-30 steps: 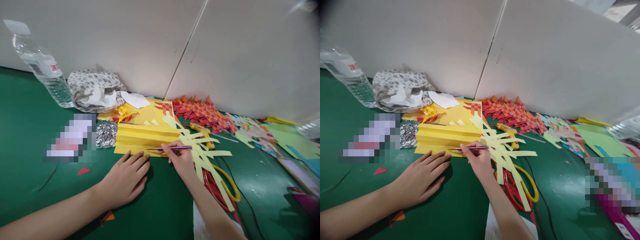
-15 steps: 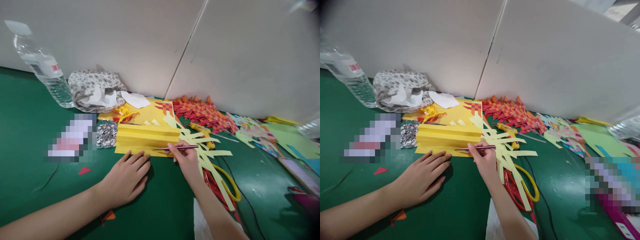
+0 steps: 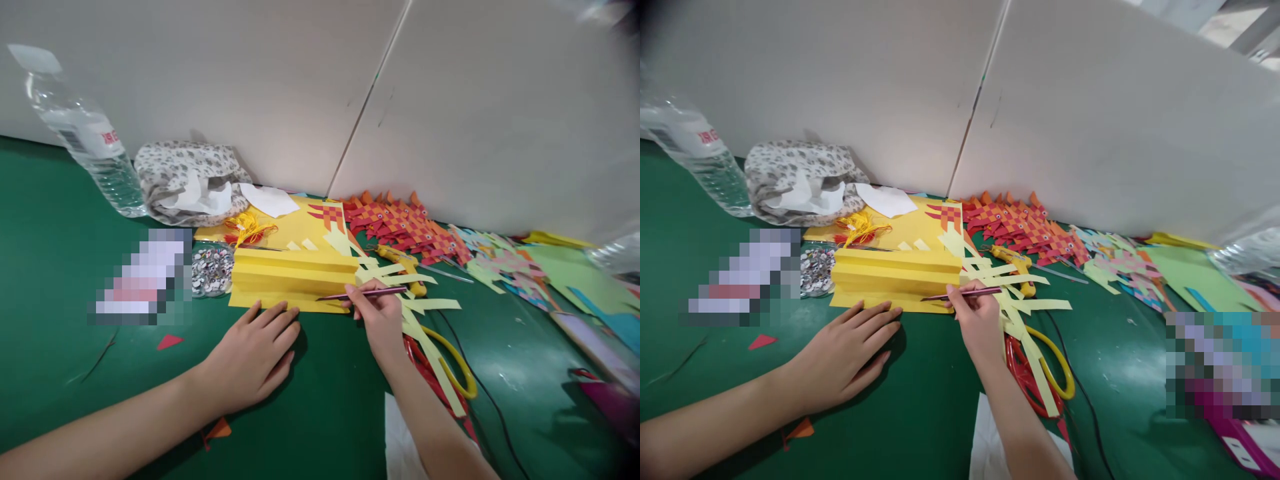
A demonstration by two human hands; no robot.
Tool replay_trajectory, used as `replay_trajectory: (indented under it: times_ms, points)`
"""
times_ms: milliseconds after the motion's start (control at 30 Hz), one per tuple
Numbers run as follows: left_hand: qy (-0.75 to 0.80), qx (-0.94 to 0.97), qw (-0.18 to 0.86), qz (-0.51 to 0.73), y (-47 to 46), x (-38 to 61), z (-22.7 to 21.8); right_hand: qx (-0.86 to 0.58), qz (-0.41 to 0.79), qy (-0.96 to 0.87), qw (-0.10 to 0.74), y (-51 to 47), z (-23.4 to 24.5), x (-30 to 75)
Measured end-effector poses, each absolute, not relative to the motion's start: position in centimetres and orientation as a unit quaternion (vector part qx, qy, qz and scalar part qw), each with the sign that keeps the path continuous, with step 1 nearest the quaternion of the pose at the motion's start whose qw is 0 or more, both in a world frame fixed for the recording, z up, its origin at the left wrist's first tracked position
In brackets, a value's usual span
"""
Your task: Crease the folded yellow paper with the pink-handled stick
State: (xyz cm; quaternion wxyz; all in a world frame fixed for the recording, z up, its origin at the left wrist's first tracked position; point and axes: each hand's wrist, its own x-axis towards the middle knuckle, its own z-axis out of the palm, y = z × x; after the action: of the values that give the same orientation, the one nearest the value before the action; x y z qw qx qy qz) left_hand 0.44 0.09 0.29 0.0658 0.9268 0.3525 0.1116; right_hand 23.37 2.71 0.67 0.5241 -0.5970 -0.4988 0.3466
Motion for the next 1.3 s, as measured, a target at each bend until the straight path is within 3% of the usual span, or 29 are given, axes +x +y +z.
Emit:
replay_trajectory:
  times_ms: [267,533,733,1300]
  points:
    - [0.349,0.926,0.069,0.127,0.4,0.4,0.2,-0.602,0.365,-0.539,0.462,2.7,1.7,24.2]
    - [0.346,0.927,0.099,0.106,1.7,2.2,2.2,-0.59,0.368,-0.52,0.496,2.3,0.7,24.3]
    - [0.277,0.949,0.081,0.128,0.6,4.7,0.4,-0.58,0.364,-0.528,0.502,2.3,0.5,24.5]
    - [0.299,0.941,0.107,0.12,0.5,4.6,0.1,-0.591,0.389,-0.482,0.517,2.5,0.0,25.0]
